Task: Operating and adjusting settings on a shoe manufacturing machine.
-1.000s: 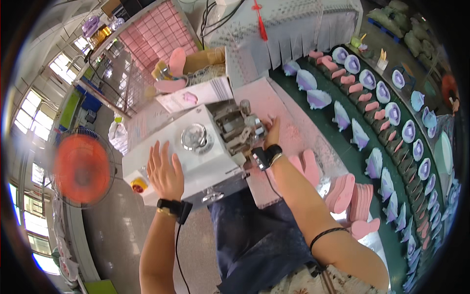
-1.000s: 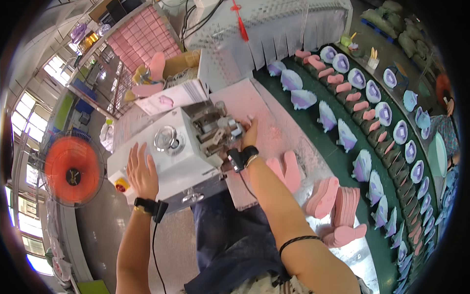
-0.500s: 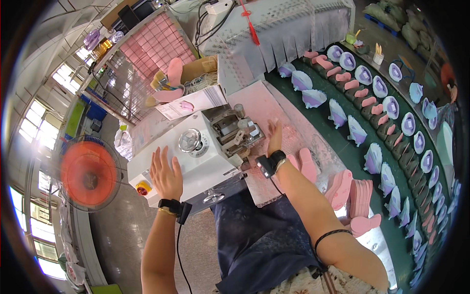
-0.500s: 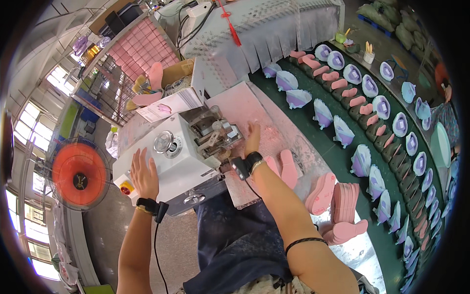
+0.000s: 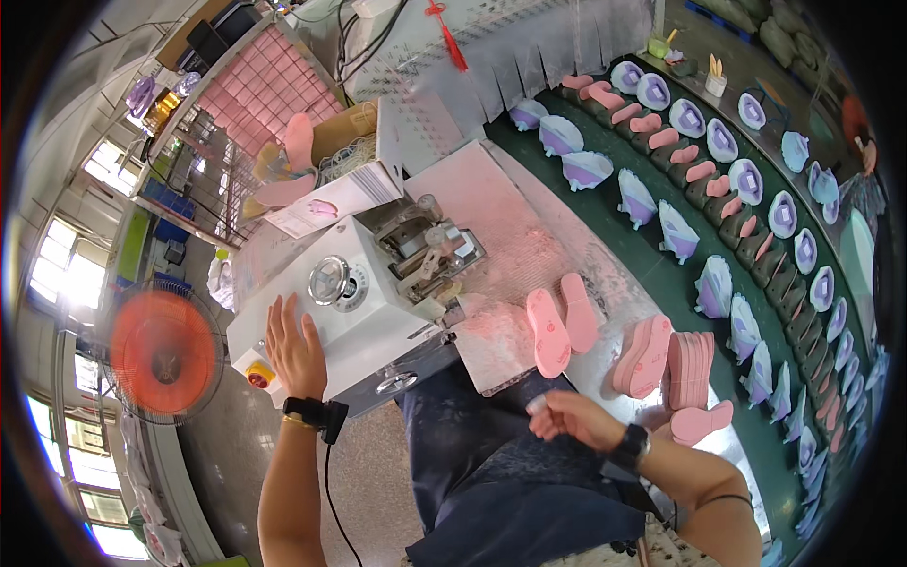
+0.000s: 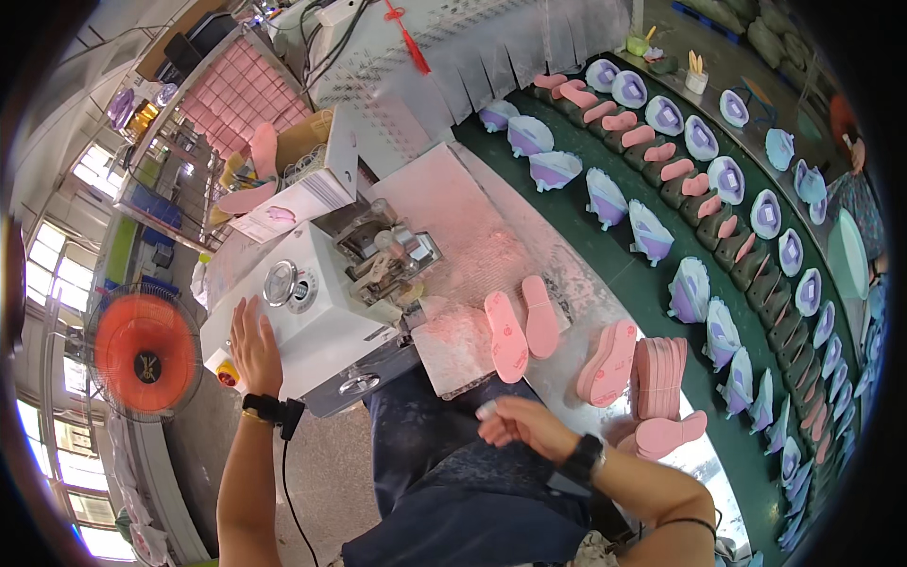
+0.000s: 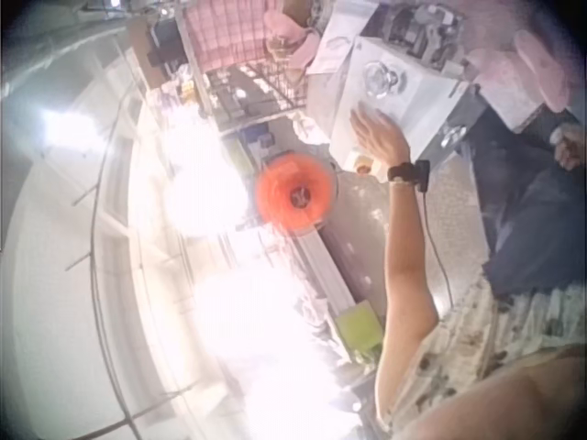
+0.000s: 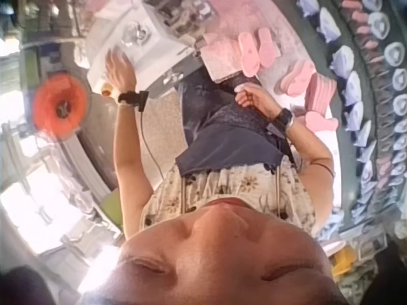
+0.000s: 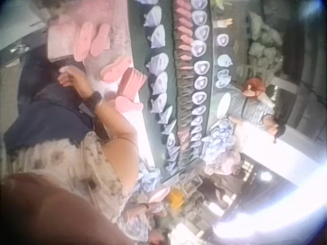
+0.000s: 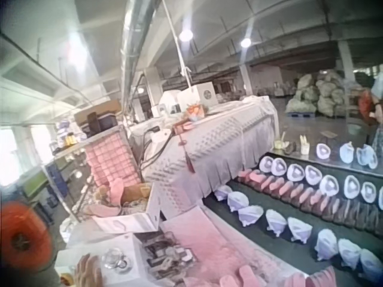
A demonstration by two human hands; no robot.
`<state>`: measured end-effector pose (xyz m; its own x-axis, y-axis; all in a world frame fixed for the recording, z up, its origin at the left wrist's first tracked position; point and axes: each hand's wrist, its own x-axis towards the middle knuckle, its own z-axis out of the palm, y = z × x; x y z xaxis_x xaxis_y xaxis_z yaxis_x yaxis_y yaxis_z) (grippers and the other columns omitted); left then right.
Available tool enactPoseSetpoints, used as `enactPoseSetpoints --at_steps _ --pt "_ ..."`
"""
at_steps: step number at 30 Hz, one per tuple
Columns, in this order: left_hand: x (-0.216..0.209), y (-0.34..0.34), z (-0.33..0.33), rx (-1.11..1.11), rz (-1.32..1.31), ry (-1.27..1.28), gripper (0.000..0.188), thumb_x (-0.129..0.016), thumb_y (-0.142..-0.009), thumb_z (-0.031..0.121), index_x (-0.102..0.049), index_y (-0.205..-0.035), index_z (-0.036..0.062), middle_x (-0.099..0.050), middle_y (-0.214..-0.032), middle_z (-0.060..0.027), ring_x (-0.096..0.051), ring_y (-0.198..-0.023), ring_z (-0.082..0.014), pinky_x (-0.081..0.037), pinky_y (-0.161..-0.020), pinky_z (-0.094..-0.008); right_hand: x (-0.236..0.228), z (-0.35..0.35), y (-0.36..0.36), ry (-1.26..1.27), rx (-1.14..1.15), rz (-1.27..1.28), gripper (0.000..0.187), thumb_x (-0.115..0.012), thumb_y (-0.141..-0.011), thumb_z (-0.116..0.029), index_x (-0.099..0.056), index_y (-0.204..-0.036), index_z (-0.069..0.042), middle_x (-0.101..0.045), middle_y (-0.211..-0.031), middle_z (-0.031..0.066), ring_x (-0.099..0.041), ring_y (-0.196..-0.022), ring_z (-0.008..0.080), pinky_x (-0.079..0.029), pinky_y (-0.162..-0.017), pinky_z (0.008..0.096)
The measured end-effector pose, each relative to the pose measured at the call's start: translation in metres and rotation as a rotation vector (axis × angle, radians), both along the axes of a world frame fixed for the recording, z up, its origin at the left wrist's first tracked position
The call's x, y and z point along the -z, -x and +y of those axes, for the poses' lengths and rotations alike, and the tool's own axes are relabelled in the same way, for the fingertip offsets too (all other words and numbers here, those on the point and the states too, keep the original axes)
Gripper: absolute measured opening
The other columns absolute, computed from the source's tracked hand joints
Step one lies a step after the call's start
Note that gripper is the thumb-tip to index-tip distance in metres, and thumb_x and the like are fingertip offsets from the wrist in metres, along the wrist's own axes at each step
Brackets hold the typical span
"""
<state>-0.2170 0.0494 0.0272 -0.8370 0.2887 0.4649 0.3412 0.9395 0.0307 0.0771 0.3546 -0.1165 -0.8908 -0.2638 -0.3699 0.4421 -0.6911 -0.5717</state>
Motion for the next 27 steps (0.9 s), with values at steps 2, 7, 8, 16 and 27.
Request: enactPoseSetpoints --at_steps 2,7,8,16,27 --pt "-0.003 -0.001 0.0 0.006 -0.028 -0.01 0.041 -0.044 -0.1 0.027 -0.05 -0.138 0.0117 -0.046 -0.145 -0.0152 -0.039 -0.137 -0.0335 -0.03 -0.113 -0.0463 0.007 -0.002 -0.032 0.053 -0.012 -0.088 0.042 -0.043 -0.104 -0.035 -0.06 -0.121 0.0 -0.068 -0.104 0.0124 -0.066 -0.093 0.0178 -0.051 -0.085 0.0298" --pt "-0.002 -0.002 0.002 0.019 -0.055 -0.017 0.042 -0.04 -0.101 0.028 -0.05 -0.138 0.0112 -0.045 -0.146 -0.0156 -0.039 -0.137 -0.0347 -0.03 -0.113 -0.0472 0.013 -0.008 -0.06 0.204 0.141 -0.179 0.042 -0.045 -0.103 -0.034 -0.057 -0.122 0.002 -0.066 -0.106 0.0137 -0.064 -0.097 0.0202 -0.05 -0.086 0.0307" --pt "-0.002 -0.002 0.004 0.02 -0.041 -0.038 0.042 -0.039 -0.101 0.028 -0.05 -0.138 0.0103 -0.045 -0.146 -0.0161 -0.039 -0.137 -0.0353 -0.03 -0.112 -0.0476 0.014 -0.008 -0.059 0.207 0.192 -0.175 0.041 -0.045 -0.103 -0.033 -0.057 -0.121 0.002 -0.066 -0.106 0.0137 -0.064 -0.097 0.0204 -0.05 -0.086 0.031" --pt "0.002 0.003 0.003 0.072 -0.084 -0.061 0.045 -0.036 -0.1 0.026 -0.048 -0.138 0.0029 -0.047 -0.142 -0.0208 -0.044 -0.132 -0.0381 -0.032 -0.111 -0.046 0.026 0.01 -0.055 0.206 0.323 -0.123 0.039 -0.047 -0.103 -0.031 -0.056 -0.121 0.002 -0.066 -0.106 0.0145 -0.064 -0.095 0.0203 -0.051 -0.085 0.0311" --pt "0.011 0.009 -0.014 0.09 -0.067 -0.021 0.05 -0.032 -0.102 0.03 -0.047 -0.137 -0.0027 -0.05 -0.137 -0.0227 -0.046 -0.128 -0.0394 -0.033 -0.109 -0.0448 0.046 0.026 -0.061 0.174 0.377 -0.186 0.034 -0.046 -0.103 -0.027 -0.057 -0.119 0.001 -0.066 -0.104 0.0126 -0.064 -0.094 0.0184 -0.051 -0.083 0.0299"
